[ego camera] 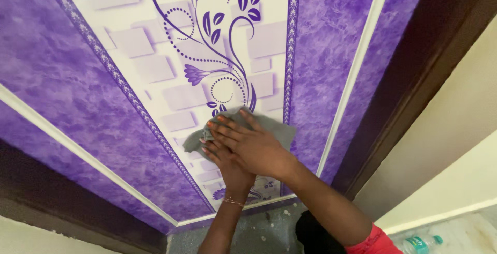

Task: The person wipes the purple and white patterned surface of a door with a grey cloth, moving their hands across different sections of the door panel.

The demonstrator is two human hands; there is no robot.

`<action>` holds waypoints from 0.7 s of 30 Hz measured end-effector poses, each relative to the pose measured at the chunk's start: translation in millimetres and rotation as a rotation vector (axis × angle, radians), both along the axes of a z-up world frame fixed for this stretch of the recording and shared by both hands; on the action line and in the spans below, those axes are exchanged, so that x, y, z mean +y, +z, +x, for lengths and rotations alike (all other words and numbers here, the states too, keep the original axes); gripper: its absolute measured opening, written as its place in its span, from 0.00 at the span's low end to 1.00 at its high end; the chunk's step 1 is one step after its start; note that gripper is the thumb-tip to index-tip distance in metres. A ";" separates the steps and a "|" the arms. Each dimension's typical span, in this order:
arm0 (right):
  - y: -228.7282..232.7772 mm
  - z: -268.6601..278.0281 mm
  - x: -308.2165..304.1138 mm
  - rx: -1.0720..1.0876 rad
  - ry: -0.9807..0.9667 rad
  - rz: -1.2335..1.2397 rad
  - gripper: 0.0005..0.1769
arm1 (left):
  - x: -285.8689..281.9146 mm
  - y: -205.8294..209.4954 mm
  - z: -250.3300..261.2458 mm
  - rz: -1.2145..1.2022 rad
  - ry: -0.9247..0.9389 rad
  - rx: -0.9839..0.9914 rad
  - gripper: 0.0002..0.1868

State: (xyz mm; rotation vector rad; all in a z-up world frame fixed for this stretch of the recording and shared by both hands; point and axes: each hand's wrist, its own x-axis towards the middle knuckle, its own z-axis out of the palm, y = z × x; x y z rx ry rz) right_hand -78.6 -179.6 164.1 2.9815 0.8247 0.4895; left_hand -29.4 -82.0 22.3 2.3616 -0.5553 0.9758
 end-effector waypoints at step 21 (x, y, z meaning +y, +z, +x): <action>-58.4 45.5 -175.1 -0.854 -0.478 0.371 0.35 | -109.5 89.8 10.6 0.109 -0.199 -0.225 0.32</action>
